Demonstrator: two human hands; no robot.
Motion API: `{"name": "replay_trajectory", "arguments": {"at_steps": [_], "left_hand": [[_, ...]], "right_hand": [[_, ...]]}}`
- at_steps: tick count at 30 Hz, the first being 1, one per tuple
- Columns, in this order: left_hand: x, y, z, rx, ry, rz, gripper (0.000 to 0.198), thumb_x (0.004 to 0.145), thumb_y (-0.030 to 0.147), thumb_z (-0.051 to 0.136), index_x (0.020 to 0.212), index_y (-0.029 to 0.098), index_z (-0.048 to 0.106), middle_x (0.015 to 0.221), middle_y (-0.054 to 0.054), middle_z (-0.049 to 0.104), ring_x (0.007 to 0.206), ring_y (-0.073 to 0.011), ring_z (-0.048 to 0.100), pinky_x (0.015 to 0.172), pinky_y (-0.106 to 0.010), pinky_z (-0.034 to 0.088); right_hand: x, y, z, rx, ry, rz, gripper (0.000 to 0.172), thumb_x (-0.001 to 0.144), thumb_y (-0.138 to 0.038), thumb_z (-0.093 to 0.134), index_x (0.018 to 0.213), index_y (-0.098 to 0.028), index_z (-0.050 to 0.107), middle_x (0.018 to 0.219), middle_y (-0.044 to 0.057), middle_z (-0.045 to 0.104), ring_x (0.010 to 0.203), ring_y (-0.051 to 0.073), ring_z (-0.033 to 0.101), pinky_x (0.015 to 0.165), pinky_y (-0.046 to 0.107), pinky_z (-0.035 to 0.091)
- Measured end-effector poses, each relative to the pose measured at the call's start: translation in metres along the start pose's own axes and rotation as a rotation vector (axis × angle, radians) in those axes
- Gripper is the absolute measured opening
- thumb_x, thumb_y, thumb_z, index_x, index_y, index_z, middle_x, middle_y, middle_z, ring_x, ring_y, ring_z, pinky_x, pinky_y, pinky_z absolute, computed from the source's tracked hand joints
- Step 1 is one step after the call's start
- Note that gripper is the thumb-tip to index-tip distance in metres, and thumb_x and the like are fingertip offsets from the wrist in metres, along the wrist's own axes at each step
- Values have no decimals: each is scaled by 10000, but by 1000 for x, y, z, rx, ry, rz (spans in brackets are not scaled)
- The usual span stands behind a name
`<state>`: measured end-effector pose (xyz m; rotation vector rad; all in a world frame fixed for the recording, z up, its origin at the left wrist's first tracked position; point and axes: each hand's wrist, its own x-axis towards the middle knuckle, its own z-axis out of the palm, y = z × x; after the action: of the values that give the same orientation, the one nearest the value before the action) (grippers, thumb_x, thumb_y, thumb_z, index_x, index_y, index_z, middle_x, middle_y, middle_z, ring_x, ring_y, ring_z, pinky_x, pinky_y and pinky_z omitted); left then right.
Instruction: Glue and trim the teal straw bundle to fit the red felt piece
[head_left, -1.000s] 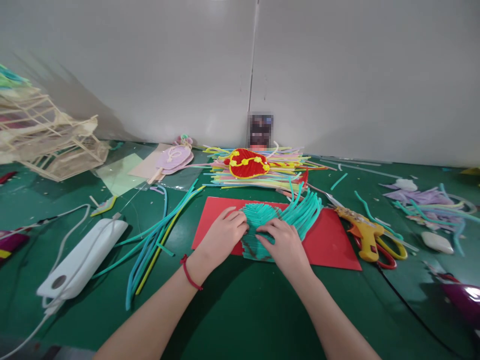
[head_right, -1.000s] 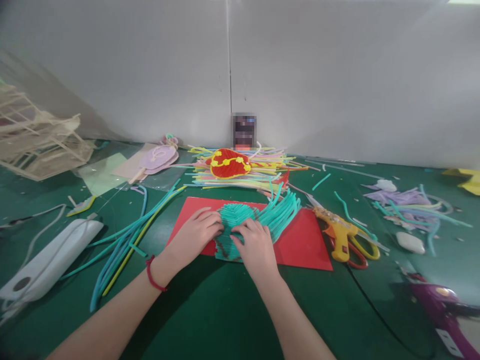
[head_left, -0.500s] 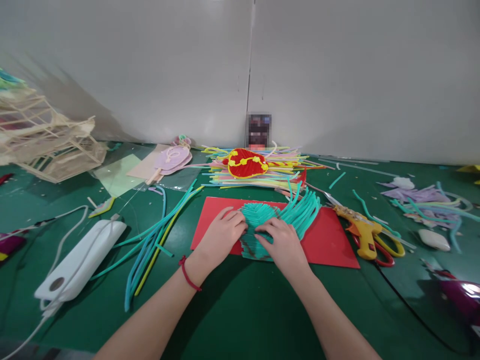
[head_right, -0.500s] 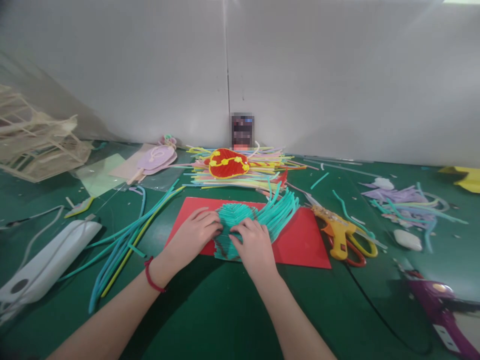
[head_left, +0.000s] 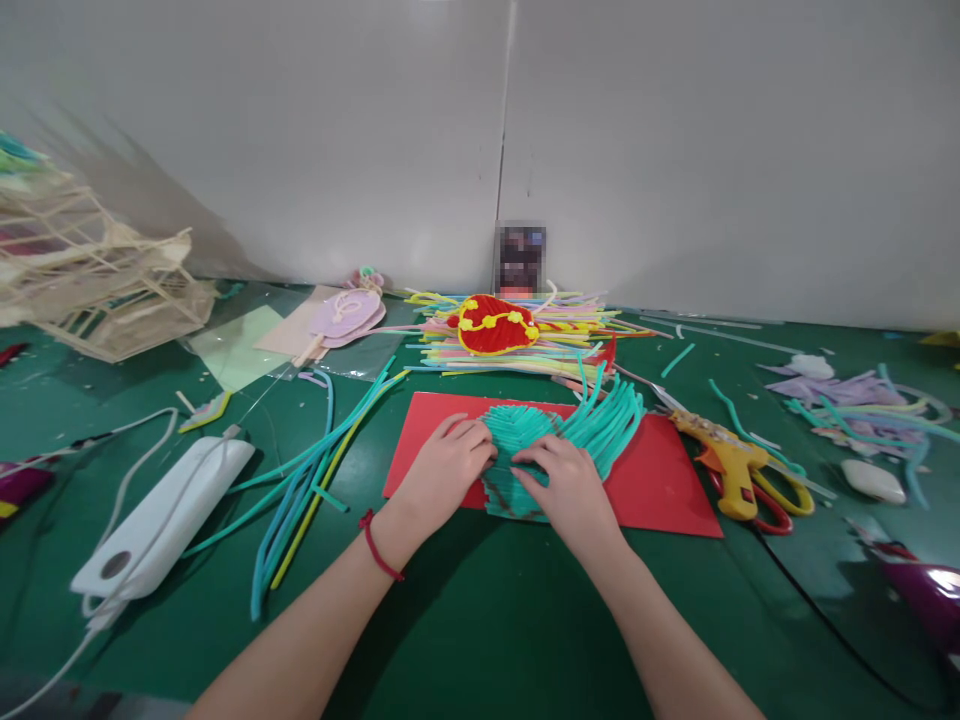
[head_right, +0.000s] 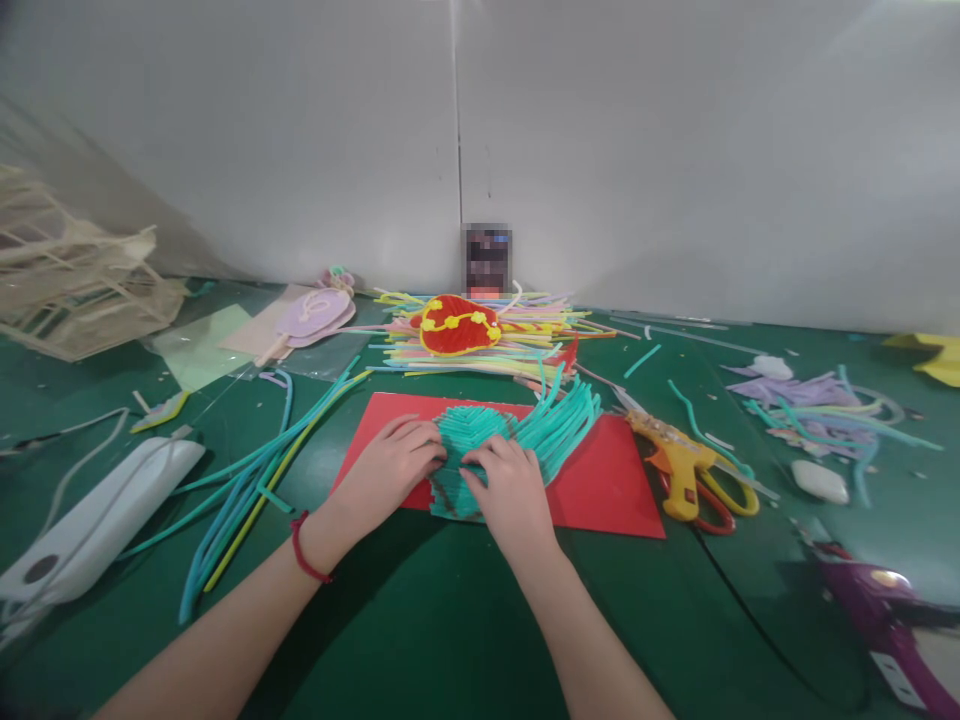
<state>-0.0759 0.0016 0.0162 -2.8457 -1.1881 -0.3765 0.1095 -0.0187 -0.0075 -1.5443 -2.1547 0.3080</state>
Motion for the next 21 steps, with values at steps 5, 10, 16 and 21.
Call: {"name": "replay_trajectory", "arguments": {"at_steps": [5,10,16,21], "left_hand": [[1,1,0,-7,-4,-1,90,880,128,539,857,152,622,948,-34,629,988,-192,563,991,-393,403],[-2,-1,0,-13,14,2,81,880,142,542,902,155,619,976,-37,625,995,-198,563,977,-397,415],[-12,-16,-8,-42,41,-34,90,861,178,584,943,160,619,985,-53,615,994,-213,563,944,-414,440],[-14,-24,-15,-96,10,-93,72,831,180,628,900,158,631,962,-50,616,972,-210,566,928,-404,450]], "right_hand": [[0,-1,-1,-1,-10,3,110,865,-263,579,855,-231,683,856,36,655,864,228,602,713,343,367],[0,0,-1,-14,-15,3,121,869,-272,572,865,-232,686,858,36,651,866,220,603,718,340,382],[0,5,-1,39,-31,-16,134,867,-289,571,890,-241,694,865,43,658,849,213,609,723,333,418],[0,5,-1,32,-22,-9,157,882,-296,547,889,-241,694,870,49,657,852,214,610,732,340,416]]}}
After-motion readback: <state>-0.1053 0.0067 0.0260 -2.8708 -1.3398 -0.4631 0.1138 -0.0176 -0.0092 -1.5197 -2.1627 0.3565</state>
